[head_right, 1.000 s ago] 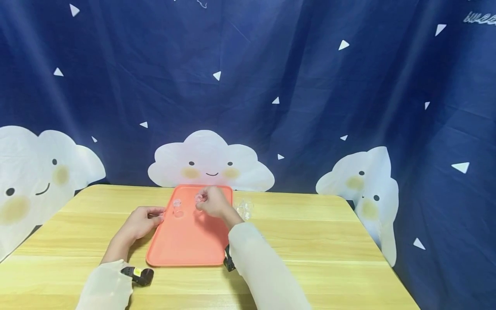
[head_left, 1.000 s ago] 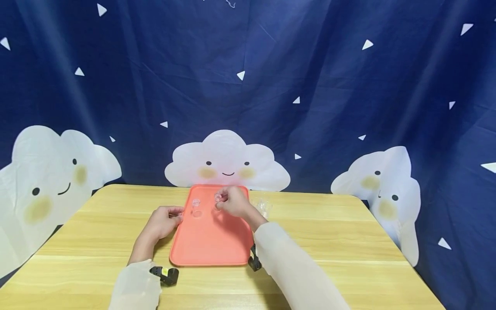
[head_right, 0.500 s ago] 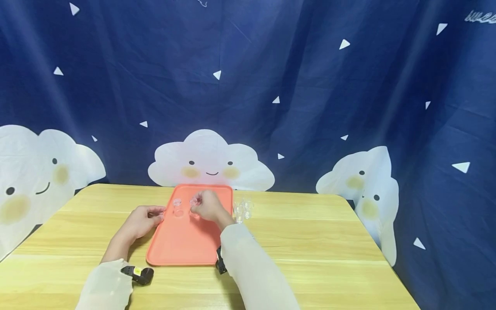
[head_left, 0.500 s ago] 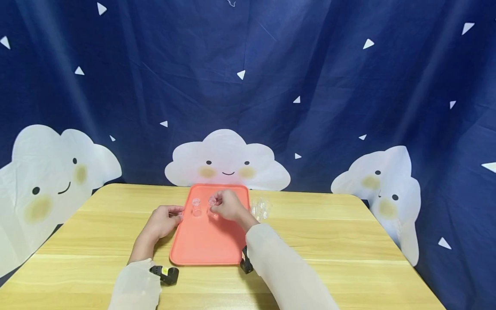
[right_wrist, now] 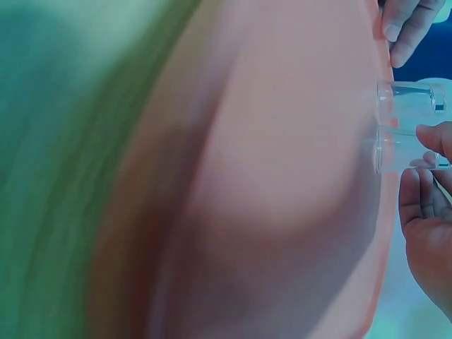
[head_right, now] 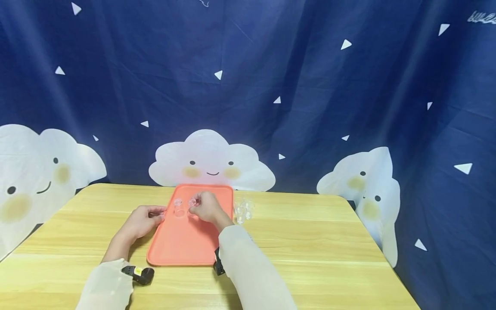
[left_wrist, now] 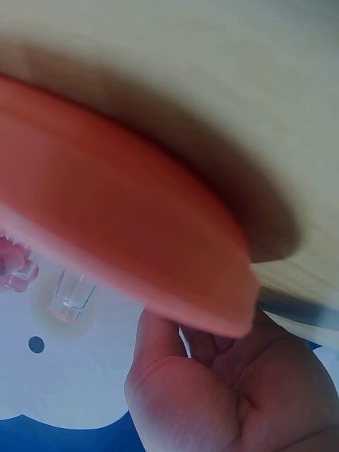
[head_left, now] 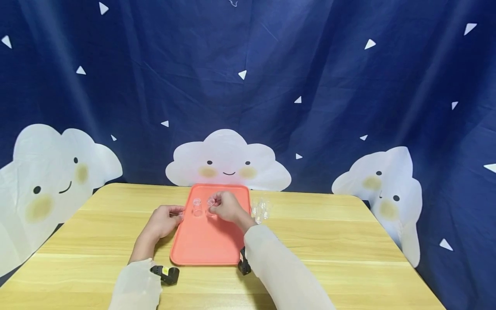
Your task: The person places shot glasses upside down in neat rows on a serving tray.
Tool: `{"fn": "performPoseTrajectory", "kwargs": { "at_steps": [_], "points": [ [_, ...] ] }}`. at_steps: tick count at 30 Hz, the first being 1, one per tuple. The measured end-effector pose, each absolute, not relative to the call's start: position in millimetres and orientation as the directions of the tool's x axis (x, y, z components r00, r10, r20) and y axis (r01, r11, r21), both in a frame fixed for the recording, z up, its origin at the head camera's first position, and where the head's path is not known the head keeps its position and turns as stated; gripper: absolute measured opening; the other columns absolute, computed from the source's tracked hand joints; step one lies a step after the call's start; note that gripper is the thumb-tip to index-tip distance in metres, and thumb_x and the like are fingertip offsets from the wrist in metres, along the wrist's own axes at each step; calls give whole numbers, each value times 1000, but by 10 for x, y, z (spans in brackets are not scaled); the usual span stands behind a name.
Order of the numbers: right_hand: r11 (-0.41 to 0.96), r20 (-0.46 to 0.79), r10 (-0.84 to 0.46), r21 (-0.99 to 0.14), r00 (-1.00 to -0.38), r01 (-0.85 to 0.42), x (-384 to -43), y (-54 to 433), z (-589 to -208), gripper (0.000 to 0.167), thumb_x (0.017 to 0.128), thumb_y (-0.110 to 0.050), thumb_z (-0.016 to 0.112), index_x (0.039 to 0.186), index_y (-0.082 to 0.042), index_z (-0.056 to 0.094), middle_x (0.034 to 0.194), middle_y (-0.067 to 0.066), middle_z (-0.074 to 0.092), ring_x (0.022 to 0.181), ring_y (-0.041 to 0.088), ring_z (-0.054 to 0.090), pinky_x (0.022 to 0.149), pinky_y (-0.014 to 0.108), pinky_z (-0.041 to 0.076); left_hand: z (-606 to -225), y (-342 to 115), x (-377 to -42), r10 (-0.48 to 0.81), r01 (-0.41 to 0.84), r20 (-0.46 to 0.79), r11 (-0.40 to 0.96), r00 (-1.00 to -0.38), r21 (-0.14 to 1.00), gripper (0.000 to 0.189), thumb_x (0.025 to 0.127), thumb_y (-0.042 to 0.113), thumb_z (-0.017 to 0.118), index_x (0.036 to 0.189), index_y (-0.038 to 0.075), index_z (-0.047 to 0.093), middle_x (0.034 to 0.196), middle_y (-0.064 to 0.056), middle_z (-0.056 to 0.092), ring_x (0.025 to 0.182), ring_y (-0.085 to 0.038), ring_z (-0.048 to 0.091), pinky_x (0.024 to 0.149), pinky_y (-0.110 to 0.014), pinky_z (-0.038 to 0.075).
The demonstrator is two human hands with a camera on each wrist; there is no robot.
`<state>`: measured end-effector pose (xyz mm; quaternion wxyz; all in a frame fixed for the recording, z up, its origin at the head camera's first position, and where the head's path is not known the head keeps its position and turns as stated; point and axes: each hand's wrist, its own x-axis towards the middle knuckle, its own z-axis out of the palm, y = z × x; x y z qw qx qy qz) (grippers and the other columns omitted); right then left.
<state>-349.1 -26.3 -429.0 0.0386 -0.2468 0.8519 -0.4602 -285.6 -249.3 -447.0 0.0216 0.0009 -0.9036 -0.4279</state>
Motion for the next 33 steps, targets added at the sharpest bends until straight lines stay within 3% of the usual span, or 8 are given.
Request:
{"fn": "performPoseTrajectory", "kwargs": {
  "at_steps": [12,22,33],
  "points": [
    [504,134,-470,-770,-872,-390,-3507,-178,-4291,20,87,1,77,106,-2,73,90,2,69,82,9,61,76,21,53,-4467,-2464,-2864,-16,10,26,632,-1000,775,34,98,5,63,130,-6,66,122,-22,69,106,-31,64,95,-52,51],
    [541,138,-520,-711,-843,-450,-3495,-43,-3992,35,92,0,71,126,6,66,119,16,70,109,25,67,95,30,54,-4461,-2493,-2866,-5,28,41,643,-999,766,34,98,6,62,130,-6,65,123,-23,69,107,-34,65,95,-53,51],
    [512,183,-494,-729,-850,-455,-3544,196,-3825,30,91,1,72,122,3,68,117,18,71,107,27,68,94,30,55,-4502,-2519,-2862,-12,21,37,644,-999,765,34,99,6,61,131,-6,65,124,-23,68,110,-36,64,97,-54,50]
  ]
}}
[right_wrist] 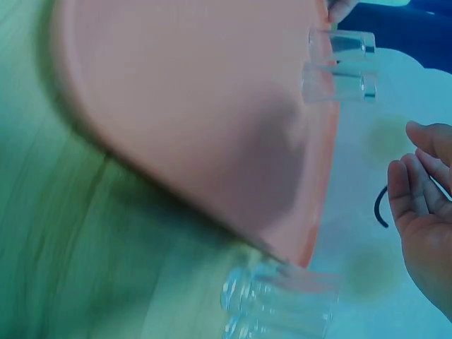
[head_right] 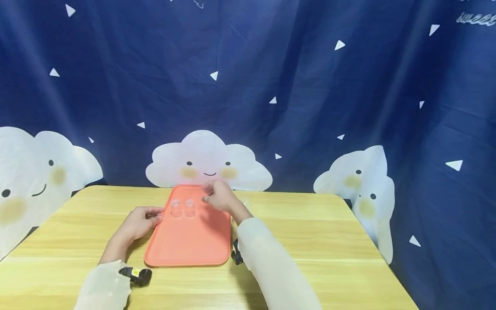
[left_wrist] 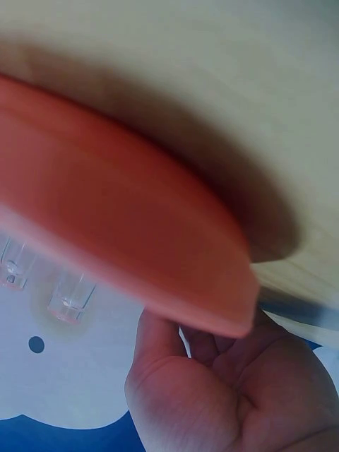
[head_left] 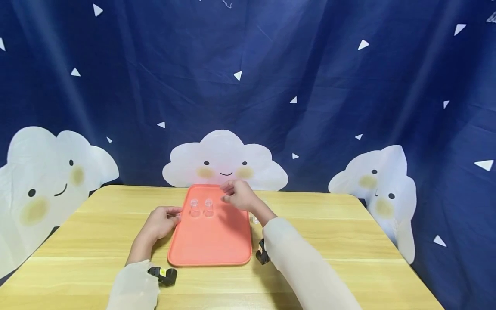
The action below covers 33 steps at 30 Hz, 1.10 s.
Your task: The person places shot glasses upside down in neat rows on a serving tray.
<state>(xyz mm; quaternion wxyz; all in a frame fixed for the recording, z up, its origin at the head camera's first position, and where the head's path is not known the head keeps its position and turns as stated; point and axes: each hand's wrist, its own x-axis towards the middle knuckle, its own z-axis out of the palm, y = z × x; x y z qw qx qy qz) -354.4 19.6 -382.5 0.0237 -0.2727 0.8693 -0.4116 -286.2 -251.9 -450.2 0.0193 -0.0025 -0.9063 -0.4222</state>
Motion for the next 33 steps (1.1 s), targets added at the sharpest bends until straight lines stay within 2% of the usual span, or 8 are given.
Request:
{"fn": "performPoseTrajectory", "kwargs": {
  "at_steps": [8,27,33],
  "points": [
    [543,206,-486,-690,-849,-478,-3596,408,-3829,27,91,-3,74,117,1,70,112,12,72,104,24,69,93,30,55,-4496,-2529,-2854,-9,28,44,647,-999,762,34,99,6,61,131,-6,65,123,-22,69,108,-34,64,96,-53,51],
    [557,255,-504,-634,-825,-536,-3570,882,-3802,23,90,-1,73,113,1,72,100,12,73,91,20,70,86,31,57,-4487,-2531,-2848,-12,29,48,646,-999,763,34,98,5,61,130,-6,65,122,-22,69,106,-33,65,94,-52,51],
    [575,264,-492,-617,-830,-538,-3551,1033,-3842,20,90,-2,73,110,1,71,95,8,71,88,18,68,85,32,57,-4507,-2525,-2862,-8,36,54,643,-999,765,33,98,4,61,129,-6,66,121,-22,70,106,-34,65,95,-52,51]
  ]
}}
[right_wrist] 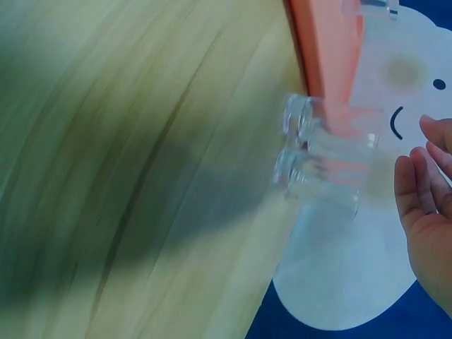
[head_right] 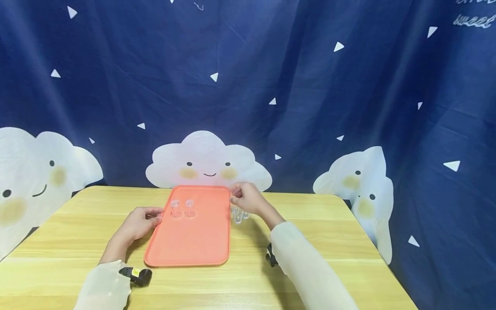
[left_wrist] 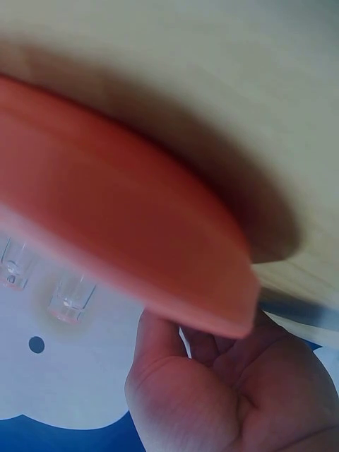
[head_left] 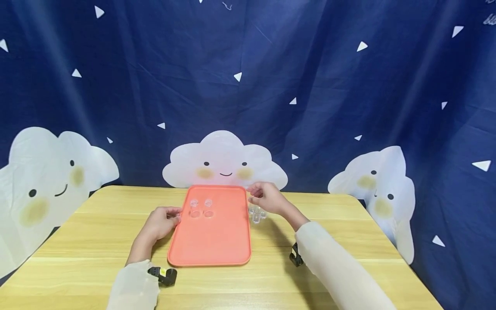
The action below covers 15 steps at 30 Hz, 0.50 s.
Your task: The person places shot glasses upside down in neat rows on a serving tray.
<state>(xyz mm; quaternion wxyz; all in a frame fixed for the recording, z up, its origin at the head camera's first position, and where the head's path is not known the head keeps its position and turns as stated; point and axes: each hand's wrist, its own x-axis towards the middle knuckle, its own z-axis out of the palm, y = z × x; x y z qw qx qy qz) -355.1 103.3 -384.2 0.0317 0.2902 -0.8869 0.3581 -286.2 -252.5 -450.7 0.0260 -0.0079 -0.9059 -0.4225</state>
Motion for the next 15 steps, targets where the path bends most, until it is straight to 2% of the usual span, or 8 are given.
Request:
{"fn": "performPoseTrajectory", "kwargs": {
  "at_steps": [9,15],
  "points": [
    [562,311,-472,-614,-825,-554,-3487,1297,-3879,19,89,-2,75,107,1,71,93,8,69,87,19,68,83,33,58,-4512,-2528,-2867,-7,35,52,643,-999,765,34,98,4,62,130,-6,65,121,-22,69,107,-34,64,95,-53,51],
    [596,308,-440,-602,-843,-531,-3441,1502,-3916,20,89,-5,76,108,-1,71,97,12,70,85,17,68,81,33,58,-4511,-2523,-2868,-3,39,54,651,-999,758,34,98,5,62,130,-6,65,122,-22,69,106,-33,65,94,-52,51]
  ]
}}
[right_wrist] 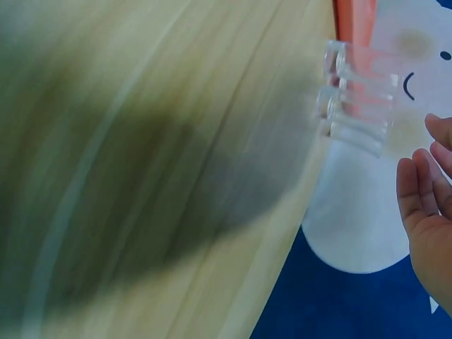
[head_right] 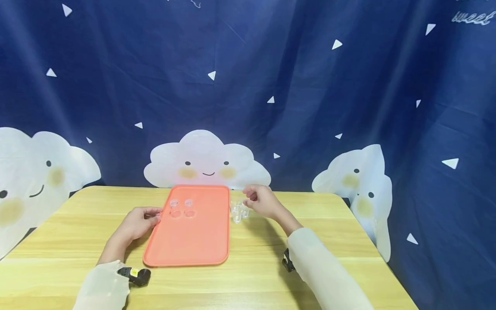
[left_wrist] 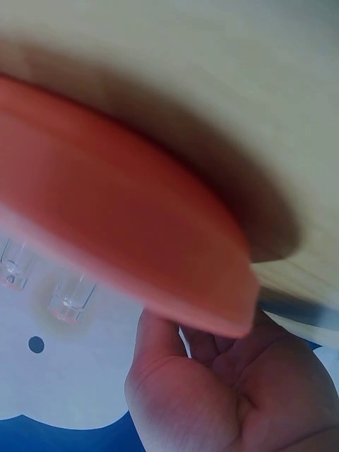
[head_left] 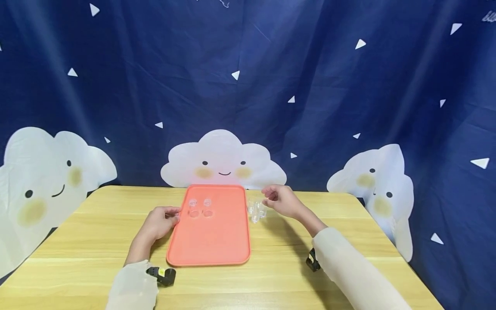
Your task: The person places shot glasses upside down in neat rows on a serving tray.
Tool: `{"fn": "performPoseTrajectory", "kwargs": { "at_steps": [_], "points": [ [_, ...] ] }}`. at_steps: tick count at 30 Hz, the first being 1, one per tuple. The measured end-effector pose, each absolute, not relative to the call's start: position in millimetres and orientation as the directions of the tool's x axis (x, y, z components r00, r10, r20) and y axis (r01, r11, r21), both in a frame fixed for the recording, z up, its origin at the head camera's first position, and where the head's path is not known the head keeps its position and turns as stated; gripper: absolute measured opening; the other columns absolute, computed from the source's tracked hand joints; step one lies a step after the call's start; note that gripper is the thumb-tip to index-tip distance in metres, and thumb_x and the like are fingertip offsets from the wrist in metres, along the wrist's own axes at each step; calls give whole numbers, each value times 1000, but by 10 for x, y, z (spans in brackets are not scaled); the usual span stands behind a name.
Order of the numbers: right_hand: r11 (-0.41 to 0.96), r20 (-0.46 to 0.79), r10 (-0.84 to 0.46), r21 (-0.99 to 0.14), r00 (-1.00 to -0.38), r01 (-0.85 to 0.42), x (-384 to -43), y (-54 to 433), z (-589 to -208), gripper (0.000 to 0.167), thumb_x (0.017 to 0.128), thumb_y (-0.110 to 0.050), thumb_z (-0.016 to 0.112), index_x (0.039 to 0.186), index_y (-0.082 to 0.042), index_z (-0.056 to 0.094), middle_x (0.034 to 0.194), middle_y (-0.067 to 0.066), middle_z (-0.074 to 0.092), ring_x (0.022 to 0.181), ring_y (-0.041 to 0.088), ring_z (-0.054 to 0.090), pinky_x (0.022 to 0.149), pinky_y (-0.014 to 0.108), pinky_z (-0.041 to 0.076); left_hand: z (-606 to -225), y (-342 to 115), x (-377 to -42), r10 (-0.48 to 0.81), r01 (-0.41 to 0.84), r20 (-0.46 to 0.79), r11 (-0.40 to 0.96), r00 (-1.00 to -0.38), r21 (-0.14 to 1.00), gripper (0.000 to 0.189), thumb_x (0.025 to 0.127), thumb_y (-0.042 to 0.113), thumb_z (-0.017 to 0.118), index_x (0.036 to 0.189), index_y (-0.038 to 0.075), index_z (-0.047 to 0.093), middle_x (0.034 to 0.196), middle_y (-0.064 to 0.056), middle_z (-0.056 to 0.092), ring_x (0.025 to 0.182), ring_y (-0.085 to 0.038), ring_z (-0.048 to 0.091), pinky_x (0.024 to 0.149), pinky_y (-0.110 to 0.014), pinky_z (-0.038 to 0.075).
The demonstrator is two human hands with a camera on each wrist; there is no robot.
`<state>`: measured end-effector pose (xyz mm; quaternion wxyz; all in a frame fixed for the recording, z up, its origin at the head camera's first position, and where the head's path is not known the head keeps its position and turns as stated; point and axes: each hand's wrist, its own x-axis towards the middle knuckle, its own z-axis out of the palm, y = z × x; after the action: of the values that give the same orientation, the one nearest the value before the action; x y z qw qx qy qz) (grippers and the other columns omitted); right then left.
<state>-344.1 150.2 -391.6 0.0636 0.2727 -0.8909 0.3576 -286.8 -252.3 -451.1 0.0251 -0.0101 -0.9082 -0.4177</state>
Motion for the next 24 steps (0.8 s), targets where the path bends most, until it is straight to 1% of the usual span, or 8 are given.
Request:
{"fn": "performPoseTrajectory", "kwargs": {
  "at_steps": [4,9,15,20,24],
  "points": [
    [606,304,-431,-600,-850,-522,-3423,1624,-3935,22,89,-5,76,110,-1,71,99,15,70,85,17,68,80,33,58,-4493,-2520,-2862,3,42,53,652,-999,757,34,98,5,62,130,-6,65,122,-23,69,106,-33,65,93,-52,52],
    [608,292,-424,-609,-857,-509,-3417,1730,-3984,27,89,-7,77,113,4,70,101,19,70,86,18,68,80,33,58,-4480,-2514,-2854,-1,34,45,646,-999,763,34,99,5,61,130,-7,64,122,-23,68,106,-33,64,94,-53,51],
    [616,244,-408,-637,-880,-463,-3420,1767,-4041,32,90,-9,77,116,6,69,99,12,71,91,21,69,84,36,58,-4489,-2525,-2846,-4,31,44,647,-999,762,35,99,6,61,131,-7,64,122,-23,68,107,-34,64,95,-54,50],
    [604,217,-432,-651,-876,-459,-3446,1776,-4103,33,90,-7,77,116,9,67,98,13,72,92,25,70,87,40,58,-4501,-2530,-2862,-4,34,49,651,-999,758,35,99,6,61,131,-7,64,122,-23,69,107,-34,64,95,-54,50],
    [597,199,-442,-662,-874,-453,-3463,1775,-4153,31,90,-6,77,115,9,67,98,13,72,91,24,70,84,38,58,-4504,-2521,-2865,-3,36,50,652,-999,758,34,99,6,62,130,-6,65,122,-23,69,107,-34,64,95,-52,51]
  ]
}}
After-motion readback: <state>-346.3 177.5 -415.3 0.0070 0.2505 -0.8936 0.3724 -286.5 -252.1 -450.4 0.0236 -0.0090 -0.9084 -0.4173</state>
